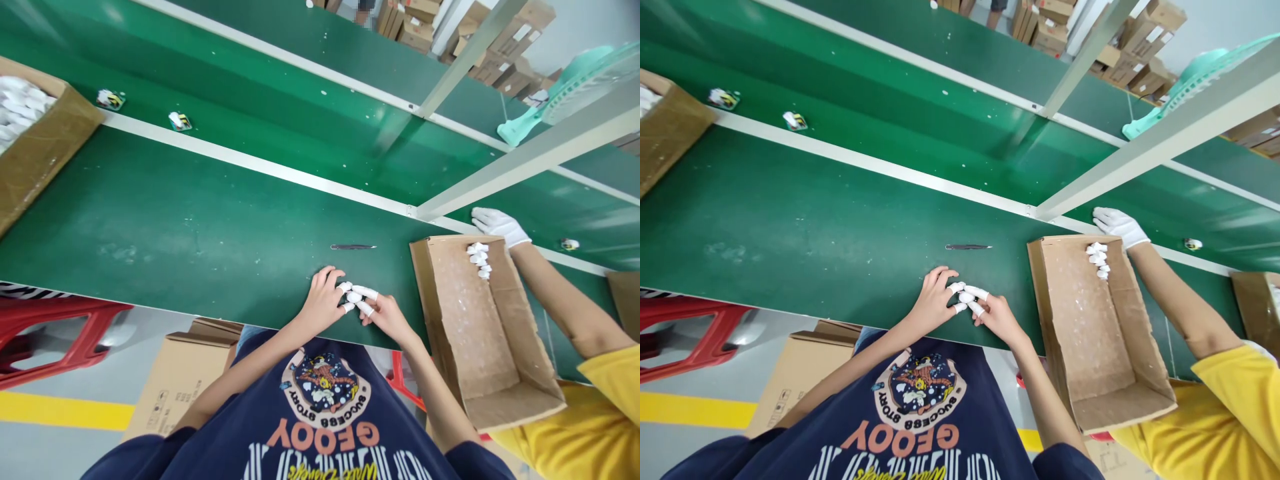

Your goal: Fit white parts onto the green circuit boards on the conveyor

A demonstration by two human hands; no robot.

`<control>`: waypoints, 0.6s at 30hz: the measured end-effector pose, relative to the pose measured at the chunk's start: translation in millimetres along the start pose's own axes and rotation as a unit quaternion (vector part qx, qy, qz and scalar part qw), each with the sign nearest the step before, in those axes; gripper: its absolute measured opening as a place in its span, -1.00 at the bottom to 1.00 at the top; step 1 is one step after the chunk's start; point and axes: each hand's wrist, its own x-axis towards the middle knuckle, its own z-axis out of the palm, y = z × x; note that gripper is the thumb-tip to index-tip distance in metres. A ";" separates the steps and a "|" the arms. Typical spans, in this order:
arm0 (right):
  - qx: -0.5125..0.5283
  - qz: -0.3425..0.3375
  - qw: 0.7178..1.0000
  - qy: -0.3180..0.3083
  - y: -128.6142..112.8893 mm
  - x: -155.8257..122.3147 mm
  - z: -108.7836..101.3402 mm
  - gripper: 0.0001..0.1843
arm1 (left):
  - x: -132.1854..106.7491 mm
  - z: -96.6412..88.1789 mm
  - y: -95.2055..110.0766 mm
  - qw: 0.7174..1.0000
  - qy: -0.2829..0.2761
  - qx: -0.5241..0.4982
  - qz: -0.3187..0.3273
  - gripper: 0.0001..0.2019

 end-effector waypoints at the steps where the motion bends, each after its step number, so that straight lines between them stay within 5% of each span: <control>1: -0.059 -0.010 0.998 0.007 -0.8 -2.0 0.6 -0.59 | 0.1 -0.2 0.4 1.000 -0.001 -0.003 -0.001 -0.74; 6: -0.316 -0.038 0.948 0.010 -6.4 -7.6 0.7 -0.58 | 0.7 -0.1 -0.2 1.000 -0.003 -0.010 -0.005 -0.73; 12: -0.435 -0.073 0.897 -0.004 3.3 -12.7 22.9 -0.71 | -3.6 -6.6 -1.3 1.000 0.000 -0.012 -0.028 -0.69; 18: -0.510 -0.118 0.852 0.002 23.6 12.1 40.5 -0.79 | -5.6 -2.5 -12.4 0.998 -0.005 -0.013 -0.066 -0.69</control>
